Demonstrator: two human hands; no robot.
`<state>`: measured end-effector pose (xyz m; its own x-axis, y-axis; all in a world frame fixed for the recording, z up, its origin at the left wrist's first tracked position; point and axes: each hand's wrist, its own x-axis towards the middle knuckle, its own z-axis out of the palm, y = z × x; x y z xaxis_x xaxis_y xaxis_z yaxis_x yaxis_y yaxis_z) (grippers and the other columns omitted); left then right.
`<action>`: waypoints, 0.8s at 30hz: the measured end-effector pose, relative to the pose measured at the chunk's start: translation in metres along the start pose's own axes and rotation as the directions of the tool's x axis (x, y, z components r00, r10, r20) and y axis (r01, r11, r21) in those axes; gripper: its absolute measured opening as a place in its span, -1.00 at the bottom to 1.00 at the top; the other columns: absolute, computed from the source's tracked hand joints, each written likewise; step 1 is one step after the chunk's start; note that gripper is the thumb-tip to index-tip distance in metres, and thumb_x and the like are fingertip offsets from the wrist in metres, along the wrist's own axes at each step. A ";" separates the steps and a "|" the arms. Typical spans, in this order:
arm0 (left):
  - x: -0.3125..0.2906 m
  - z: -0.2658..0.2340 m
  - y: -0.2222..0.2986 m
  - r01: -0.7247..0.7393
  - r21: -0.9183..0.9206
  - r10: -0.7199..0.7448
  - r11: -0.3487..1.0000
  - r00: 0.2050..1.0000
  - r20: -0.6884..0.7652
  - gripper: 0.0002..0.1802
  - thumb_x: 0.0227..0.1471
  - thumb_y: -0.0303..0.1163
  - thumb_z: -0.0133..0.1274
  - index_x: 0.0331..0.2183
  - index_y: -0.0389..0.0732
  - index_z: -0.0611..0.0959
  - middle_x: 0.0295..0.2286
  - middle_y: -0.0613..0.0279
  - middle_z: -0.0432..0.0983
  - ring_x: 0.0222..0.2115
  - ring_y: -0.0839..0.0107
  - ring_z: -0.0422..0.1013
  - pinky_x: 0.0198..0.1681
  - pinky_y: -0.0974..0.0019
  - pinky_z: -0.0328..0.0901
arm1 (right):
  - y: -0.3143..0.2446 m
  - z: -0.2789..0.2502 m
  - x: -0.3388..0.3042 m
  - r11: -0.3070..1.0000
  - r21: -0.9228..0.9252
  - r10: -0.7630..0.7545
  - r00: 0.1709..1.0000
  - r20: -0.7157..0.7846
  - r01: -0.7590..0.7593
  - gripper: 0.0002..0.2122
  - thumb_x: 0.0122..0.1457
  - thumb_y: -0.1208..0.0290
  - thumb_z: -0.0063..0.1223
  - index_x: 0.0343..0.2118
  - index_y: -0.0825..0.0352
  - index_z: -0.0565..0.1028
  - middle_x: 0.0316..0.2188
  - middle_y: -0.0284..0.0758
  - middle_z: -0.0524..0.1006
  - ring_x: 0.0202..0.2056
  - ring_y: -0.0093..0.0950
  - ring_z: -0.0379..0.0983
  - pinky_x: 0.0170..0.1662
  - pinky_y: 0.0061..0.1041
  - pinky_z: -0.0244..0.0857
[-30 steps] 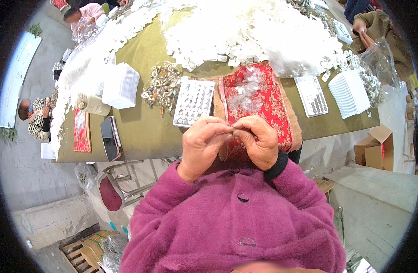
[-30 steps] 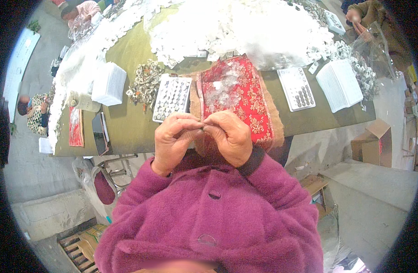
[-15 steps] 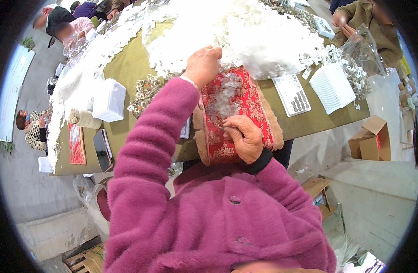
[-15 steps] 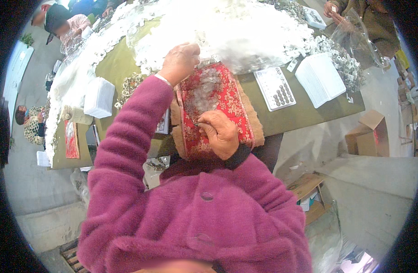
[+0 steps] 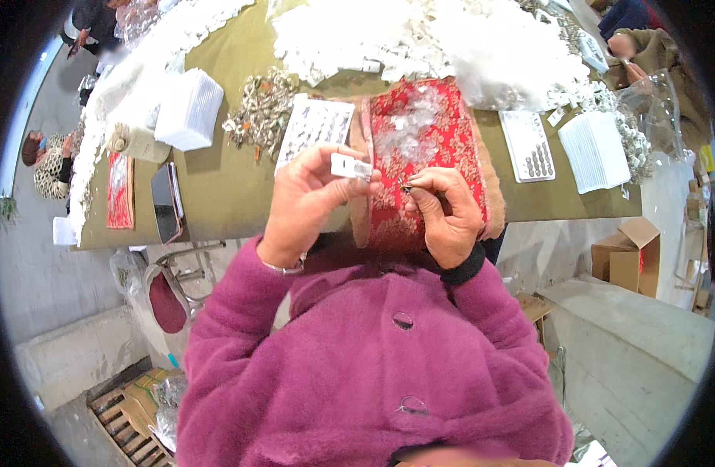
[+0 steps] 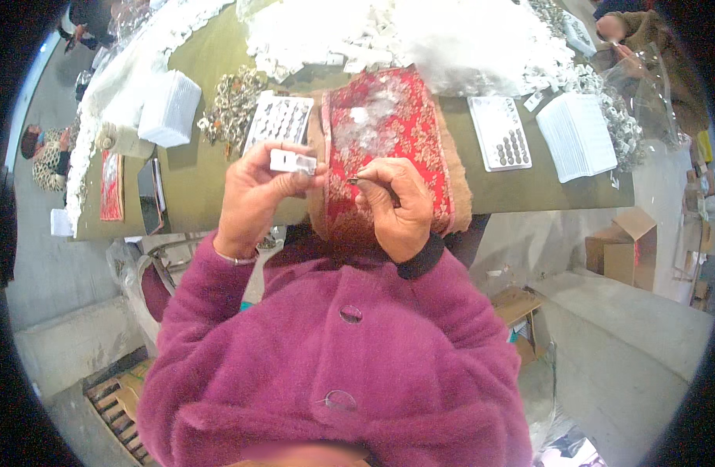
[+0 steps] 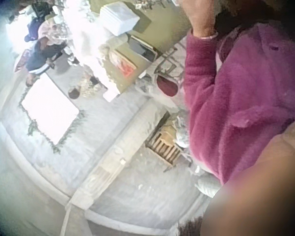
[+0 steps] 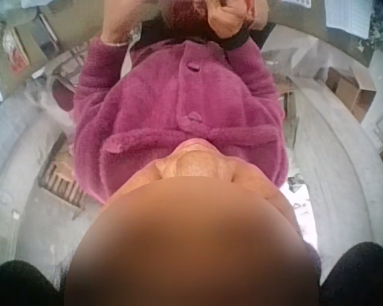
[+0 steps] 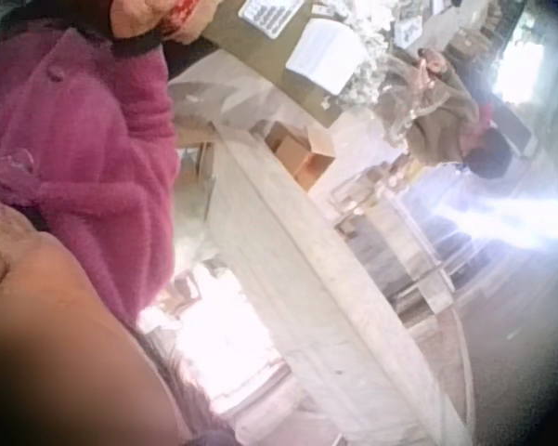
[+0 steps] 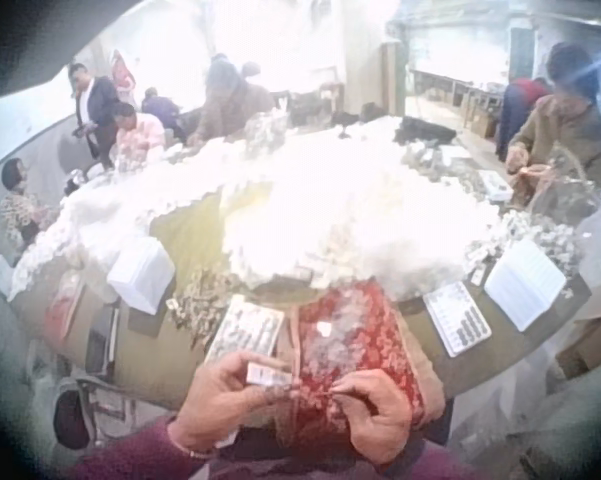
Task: The person assembles small keychains by hand at a shared work table. They pick small metal parts from a tray, attach them to key rings, and place the finished items into a plastic bag. The person also handles a smartphone and a plastic bag during the process.
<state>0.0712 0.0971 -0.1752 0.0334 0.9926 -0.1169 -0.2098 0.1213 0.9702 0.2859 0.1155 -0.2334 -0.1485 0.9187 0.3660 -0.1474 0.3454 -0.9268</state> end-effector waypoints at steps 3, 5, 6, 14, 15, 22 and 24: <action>-0.028 0.002 -0.023 -0.061 -0.206 0.041 0.977 0.994 -0.102 -0.64 0.09 -0.60 0.32 -0.06 -0.35 0.64 -0.17 0.03 0.67 -0.18 0.27 0.65 -0.09 0.21 0.60 | -0.021 0.012 -0.007 0.998 0.045 0.043 0.999 0.017 -0.043 -0.89 0.28 0.70 0.18 -0.18 0.40 0.58 -0.20 -0.27 0.53 -0.32 -0.54 0.52 -0.25 -0.59 0.44; -0.039 0.003 -0.032 -0.108 -0.290 0.063 0.951 0.985 -0.159 -0.63 0.05 -0.62 0.34 -0.08 -0.31 0.65 -0.21 0.11 0.67 -0.27 0.35 0.63 -0.16 0.26 0.60 | -0.028 0.021 -0.006 0.996 -0.075 -0.042 0.998 0.051 0.045 -0.87 0.25 0.68 0.22 -0.16 0.39 0.59 -0.22 -0.25 0.53 -0.30 -0.49 0.53 -0.24 -0.53 0.45; -0.043 0.003 -0.035 -0.126 -0.295 0.076 0.947 0.981 -0.176 -0.66 0.07 -0.63 0.33 -0.08 -0.32 0.65 -0.24 0.12 0.67 -0.31 0.38 0.61 -0.21 0.30 0.57 | -0.030 0.026 -0.005 0.990 -0.124 -0.060 0.997 0.056 0.066 -0.85 0.23 0.67 0.24 -0.16 0.39 0.60 -0.23 -0.25 0.54 -0.28 -0.45 0.54 -0.22 -0.49 0.45; -0.056 0.000 -0.039 -0.232 -0.209 0.187 0.950 0.959 -0.215 -0.71 0.14 -0.66 0.27 -0.08 -0.38 0.63 -0.32 0.15 0.67 -0.38 0.46 0.60 -0.30 0.38 0.53 | -0.033 0.052 -0.002 0.942 -0.234 -0.195 0.959 0.206 0.242 -0.81 0.16 0.65 0.31 -0.17 0.38 0.62 -0.27 -0.23 0.56 -0.29 -0.37 0.55 -0.22 -0.43 0.45; -0.058 -0.003 -0.039 -0.231 -0.213 0.187 0.949 0.960 -0.207 -0.71 0.14 -0.66 0.27 -0.08 -0.38 0.63 -0.32 0.15 0.67 -0.38 0.46 0.60 -0.30 0.38 0.54 | -0.034 0.053 -0.002 0.932 -0.250 -0.211 0.953 0.217 0.263 -0.82 0.16 0.65 0.31 -0.17 0.38 0.62 -0.28 -0.24 0.56 -0.29 -0.37 0.55 -0.22 -0.44 0.46; -0.070 -0.019 -0.034 -0.213 -0.129 0.189 0.968 0.966 -0.178 -0.71 0.16 -0.66 0.25 -0.06 -0.38 0.62 -0.32 0.15 0.68 -0.38 0.44 0.63 -0.26 0.38 0.56 | -0.037 0.062 -0.001 0.901 -0.277 -0.268 0.930 0.251 0.334 -0.81 0.12 0.68 0.32 -0.19 0.40 0.63 -0.31 -0.23 0.56 -0.30 -0.35 0.55 -0.24 -0.43 0.46; -0.072 -0.022 -0.034 -0.215 -0.191 0.180 0.958 0.966 -0.185 -0.72 0.17 -0.65 0.24 -0.06 -0.37 0.62 -0.33 0.16 0.68 -0.38 0.44 0.63 -0.26 0.38 0.56 | -0.036 0.066 0.001 0.904 -0.264 -0.262 0.925 0.277 0.335 -0.80 0.11 0.69 0.33 -0.19 0.39 0.64 -0.31 -0.23 0.55 -0.30 -0.35 0.55 -0.24 -0.43 0.46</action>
<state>0.0548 0.0219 -0.2043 -0.1864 0.9822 0.0223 -0.3944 -0.0956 0.9139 0.2261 0.0915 -0.1939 -0.3693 0.7059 0.6043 0.0752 0.6709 -0.7377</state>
